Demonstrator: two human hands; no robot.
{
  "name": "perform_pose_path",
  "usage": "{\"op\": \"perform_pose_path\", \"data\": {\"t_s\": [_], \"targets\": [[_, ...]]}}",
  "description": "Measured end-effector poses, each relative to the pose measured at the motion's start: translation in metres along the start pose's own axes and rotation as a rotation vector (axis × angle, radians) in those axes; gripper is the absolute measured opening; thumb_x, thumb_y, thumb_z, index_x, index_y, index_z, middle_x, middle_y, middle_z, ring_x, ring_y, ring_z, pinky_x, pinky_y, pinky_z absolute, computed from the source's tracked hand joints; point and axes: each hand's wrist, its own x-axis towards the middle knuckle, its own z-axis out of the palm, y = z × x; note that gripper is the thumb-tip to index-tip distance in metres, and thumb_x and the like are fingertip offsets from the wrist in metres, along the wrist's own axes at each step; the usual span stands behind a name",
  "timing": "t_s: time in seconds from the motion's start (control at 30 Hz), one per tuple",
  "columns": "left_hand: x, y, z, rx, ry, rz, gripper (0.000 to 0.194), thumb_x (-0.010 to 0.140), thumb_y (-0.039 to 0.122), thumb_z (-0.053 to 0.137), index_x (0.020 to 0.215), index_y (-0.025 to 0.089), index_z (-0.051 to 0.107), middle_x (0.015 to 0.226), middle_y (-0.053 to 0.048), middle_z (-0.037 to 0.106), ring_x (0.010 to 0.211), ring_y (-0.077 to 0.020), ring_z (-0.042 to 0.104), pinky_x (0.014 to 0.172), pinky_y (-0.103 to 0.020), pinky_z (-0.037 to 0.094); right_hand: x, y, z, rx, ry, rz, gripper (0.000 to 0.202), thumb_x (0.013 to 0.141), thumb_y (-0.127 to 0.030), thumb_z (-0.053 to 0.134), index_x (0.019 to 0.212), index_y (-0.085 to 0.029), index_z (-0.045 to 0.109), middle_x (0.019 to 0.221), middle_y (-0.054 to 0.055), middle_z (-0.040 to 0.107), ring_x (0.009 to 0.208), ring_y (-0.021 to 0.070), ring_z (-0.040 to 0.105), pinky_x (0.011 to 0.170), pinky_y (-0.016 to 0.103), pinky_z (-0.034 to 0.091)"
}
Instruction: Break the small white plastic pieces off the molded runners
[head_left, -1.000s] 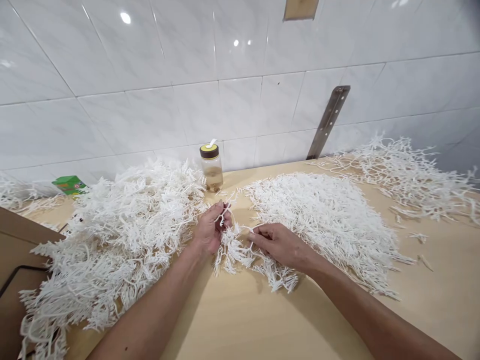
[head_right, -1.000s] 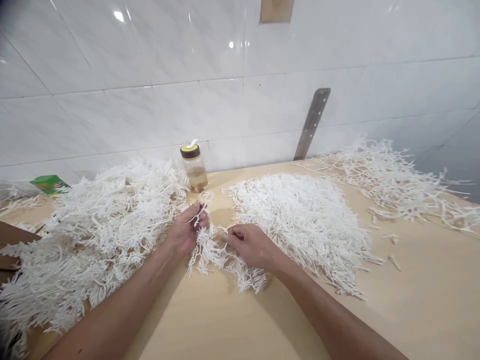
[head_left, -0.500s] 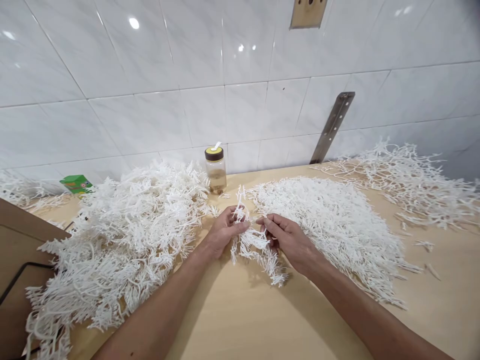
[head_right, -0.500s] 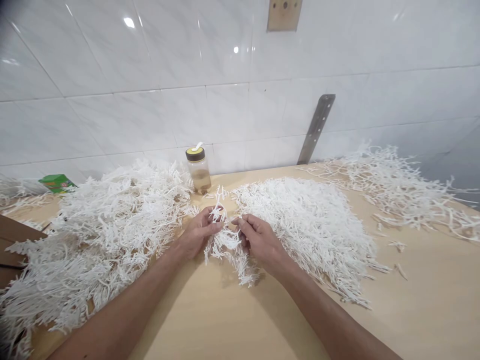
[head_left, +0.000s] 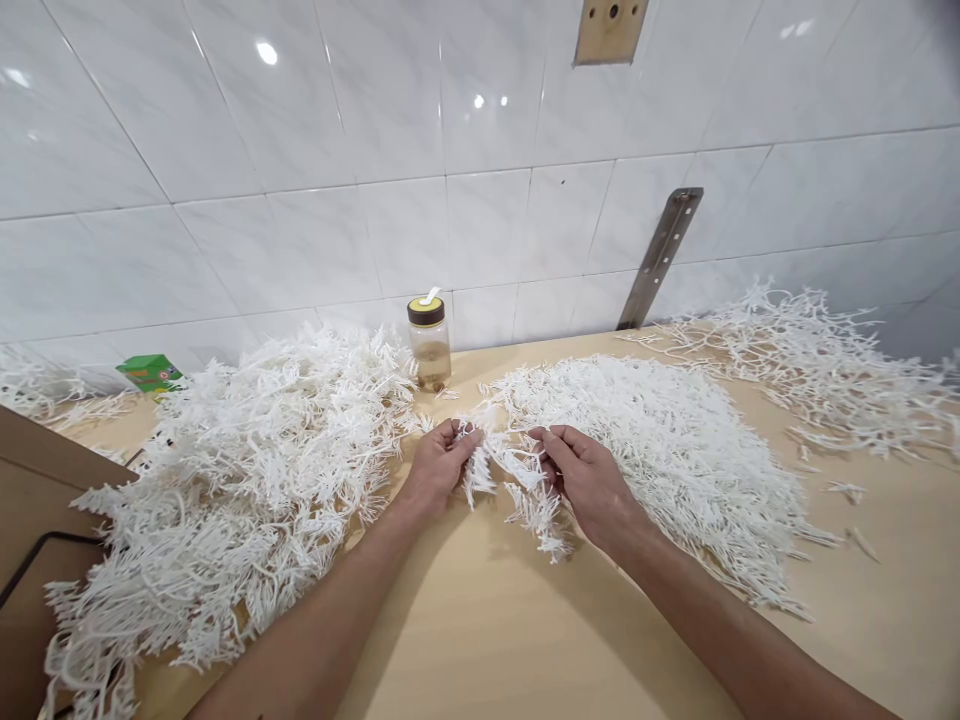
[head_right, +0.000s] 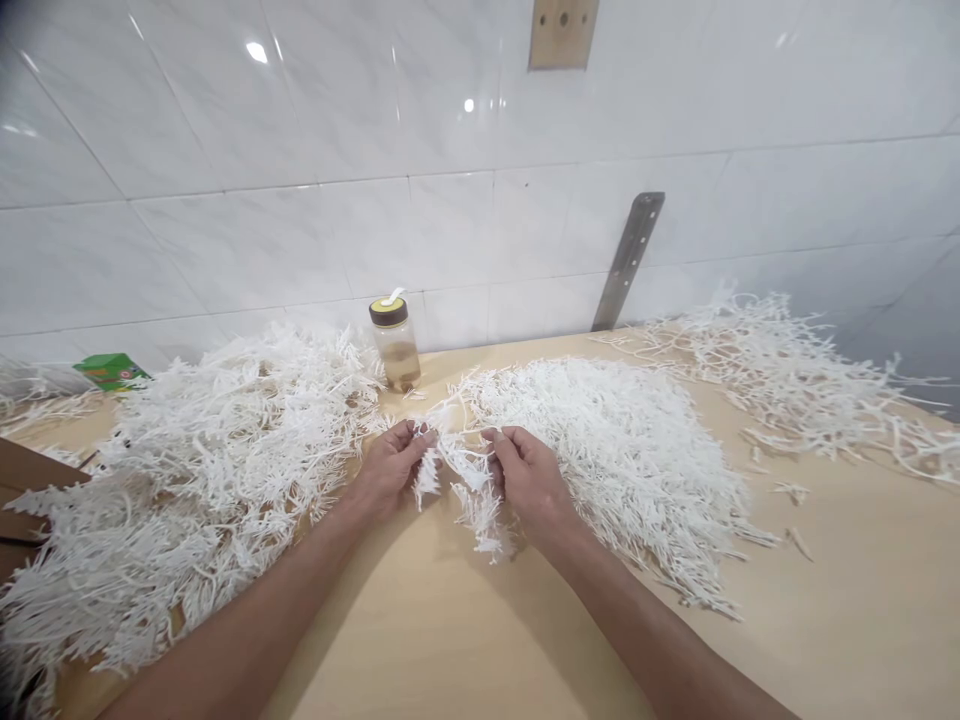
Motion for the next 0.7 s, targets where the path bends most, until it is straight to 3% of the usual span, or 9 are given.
{"op": "perform_pose_path", "data": {"t_s": [0.17, 0.27, 0.43, 0.7], "targets": [[0.003, -0.001, 0.002, -0.019, 0.200, 0.118, 0.042, 0.060, 0.045, 0.084, 0.079, 0.015, 0.063, 0.070, 0.003, 0.061, 0.053, -0.0097, 0.059, 0.048, -0.021, 0.048, 0.000, 0.004, 0.004, -0.003, 0.028, -0.004, 0.019, 0.082, -0.037, 0.060, 0.081, -0.018, 0.057, 0.053, -0.005, 0.050, 0.044, 0.0081, 0.042, 0.040, 0.020, 0.034], [0.004, -0.001, 0.000, 0.004, 0.245, 0.156, 0.040, 0.064, 0.048, 0.082, 0.073, 0.014, 0.061, 0.064, 0.004, 0.058, 0.053, -0.0084, 0.055, 0.052, -0.022, 0.050, 0.000, 0.006, 0.005, -0.012, -0.010, -0.002, 0.018, 0.079, -0.035, 0.060, 0.087, -0.019, 0.056, 0.051, -0.007, 0.049, 0.041, 0.0085, 0.041, 0.037, 0.019, 0.033], [0.005, 0.002, -0.005, -0.007, 0.182, 0.084, 0.043, 0.063, 0.051, 0.081, 0.070, 0.014, 0.062, 0.064, 0.002, 0.059, 0.054, -0.0092, 0.055, 0.055, -0.023, 0.052, 0.001, 0.012, 0.002, -0.093, -0.030, -0.031, 0.032, 0.082, -0.036, 0.058, 0.111, -0.021, 0.055, 0.051, -0.009, 0.051, 0.040, 0.0096, 0.043, 0.034, 0.019, 0.034], [0.010, 0.000, -0.008, -0.108, 0.141, -0.024, 0.044, 0.059, 0.049, 0.085, 0.075, 0.013, 0.066, 0.063, 0.001, 0.061, 0.049, -0.0102, 0.056, 0.051, -0.025, 0.052, 0.003, 0.013, 0.001, 0.004, -0.035, -0.016, 0.018, 0.077, -0.031, 0.063, 0.090, -0.020, 0.055, 0.071, -0.001, 0.065, 0.045, 0.0106, 0.054, 0.038, 0.023, 0.043]]}}
